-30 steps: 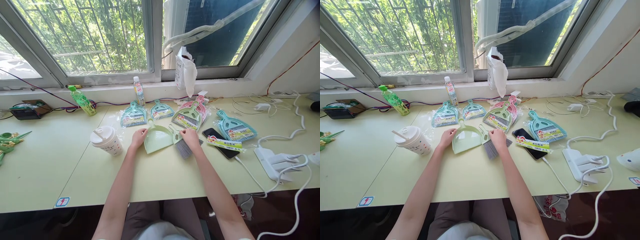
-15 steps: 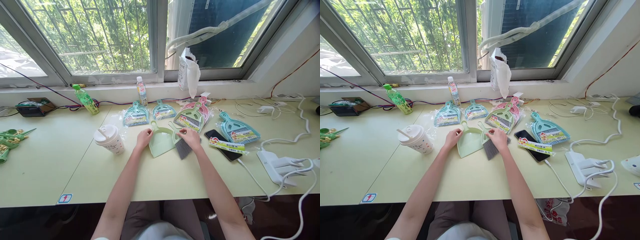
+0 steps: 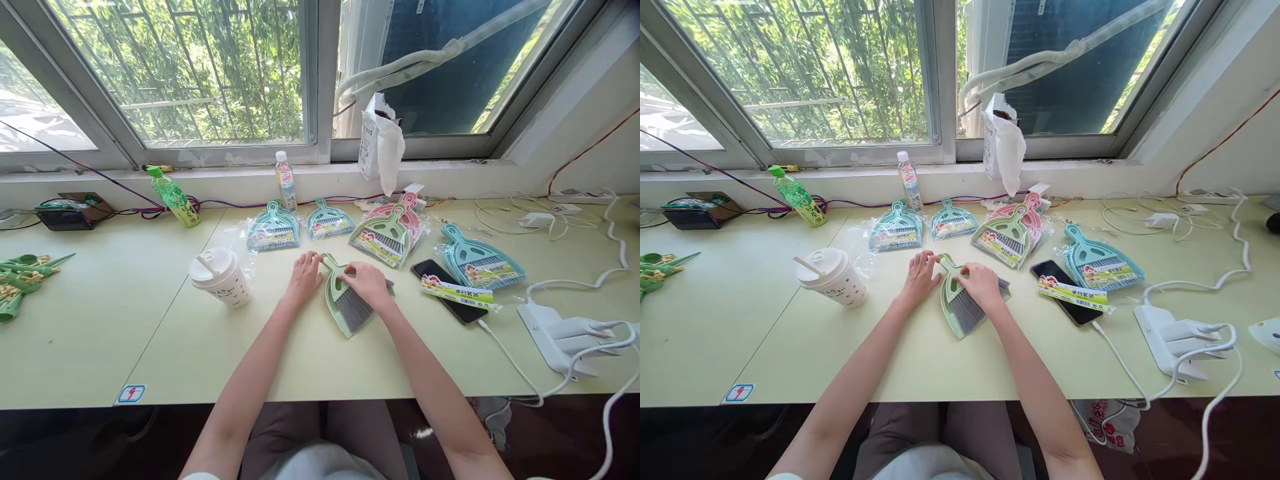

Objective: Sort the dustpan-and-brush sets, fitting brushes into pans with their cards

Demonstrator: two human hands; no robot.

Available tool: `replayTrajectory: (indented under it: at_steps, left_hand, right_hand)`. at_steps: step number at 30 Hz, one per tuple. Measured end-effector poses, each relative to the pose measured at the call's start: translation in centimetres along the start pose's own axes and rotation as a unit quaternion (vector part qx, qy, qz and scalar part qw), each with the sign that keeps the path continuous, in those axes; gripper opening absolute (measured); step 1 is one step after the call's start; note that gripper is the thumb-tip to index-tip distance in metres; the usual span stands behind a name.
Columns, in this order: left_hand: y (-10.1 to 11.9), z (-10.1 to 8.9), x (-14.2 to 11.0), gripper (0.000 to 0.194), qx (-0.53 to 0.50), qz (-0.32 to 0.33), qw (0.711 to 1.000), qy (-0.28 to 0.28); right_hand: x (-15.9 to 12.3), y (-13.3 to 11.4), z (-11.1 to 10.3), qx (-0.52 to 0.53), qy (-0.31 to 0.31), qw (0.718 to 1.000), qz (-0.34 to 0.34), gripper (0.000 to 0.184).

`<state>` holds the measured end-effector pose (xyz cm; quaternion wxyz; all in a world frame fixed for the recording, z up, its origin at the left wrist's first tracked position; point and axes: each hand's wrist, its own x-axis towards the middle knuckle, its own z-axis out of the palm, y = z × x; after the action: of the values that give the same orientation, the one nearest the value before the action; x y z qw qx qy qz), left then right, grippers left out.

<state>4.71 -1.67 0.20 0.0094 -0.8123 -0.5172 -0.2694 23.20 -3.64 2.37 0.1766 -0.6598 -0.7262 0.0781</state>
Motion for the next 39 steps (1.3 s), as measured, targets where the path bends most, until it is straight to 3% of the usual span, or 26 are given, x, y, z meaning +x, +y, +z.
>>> replayTrajectory:
  at_steps: [4, 9, 16, 20, 24, 27, 29, 31, 32, 34, 36, 37, 39]
  left_hand:
    - [-0.2, 0.2, 0.0, 0.03, 0.043, 0.084, 0.995, 0.037]
    - [0.0, 0.5, 0.2, 0.025, -0.011, 0.181, 0.983, -0.009]
    - [-1.2, 1.2, 0.0, 0.024, -0.172, 0.125, 0.976, -0.038]
    - [-1.1, 1.5, -0.2, 0.021, -0.194, 0.095, 0.975, -0.055]
    - [-1.1, 1.8, -0.4, 0.02, -0.171, 0.108, 0.977, -0.065]
    - [-0.8, 1.5, -0.2, 0.024, -0.173, 0.102, 0.979, -0.02]
    - [-0.2, 1.1, 0.2, 0.031, -0.197, 0.057, 0.977, 0.057]
    - [0.5, 0.7, 0.5, 0.043, -0.267, -0.025, 0.954, 0.133]
    - [0.9, 0.6, 0.6, 0.048, -0.326, -0.065, 0.933, 0.135]
    - [1.7, 0.6, 0.6, 0.051, -0.474, -0.123, 0.871, 0.035]
    - [2.1, 1.0, 0.5, 0.051, -0.59, -0.15, 0.785, -0.114]
    - [2.2, 1.3, 0.4, 0.053, -0.624, -0.164, 0.747, -0.159]
    - [2.0, 1.6, 0.3, 0.061, -0.662, -0.205, 0.702, -0.166]
  right_hand:
    - [0.0, -0.5, 0.2, 0.027, -0.032, 0.999, -0.017, 0.025]
    - [-0.2, -0.9, 0.8, 0.048, -0.038, 0.998, -0.017, 0.027]
    - [0.3, -0.3, 1.1, 0.087, -0.035, 0.995, -0.017, 0.023]
    - [0.4, -0.1, 0.9, 0.099, -0.046, 0.994, -0.028, 0.018]
    - [0.5, 0.1, 0.9, 0.113, -0.051, 0.992, -0.035, 0.016]
    - [0.7, 0.2, 1.2, 0.158, -0.016, 0.987, -0.012, 0.017]
    - [0.8, 0.1, 1.3, 0.203, 0.026, 0.979, 0.009, 0.019]
    - [0.8, 0.0, 1.5, 0.249, 0.075, 0.965, 0.029, 0.021]
    - [0.8, -0.1, 1.6, 0.269, 0.101, 0.957, 0.037, 0.023]
    - [0.8, -0.2, 1.8, 0.294, 0.14, 0.944, 0.049, 0.025]
    - [1.1, -0.1, 1.8, 0.305, 0.148, 0.94, 0.043, 0.025]
    - [1.3, 0.2, 1.6, 0.31, 0.148, 0.938, 0.035, 0.025]
    - [1.8, 1.6, 0.4, 0.312, 0.171, 0.934, 0.022, 0.025]
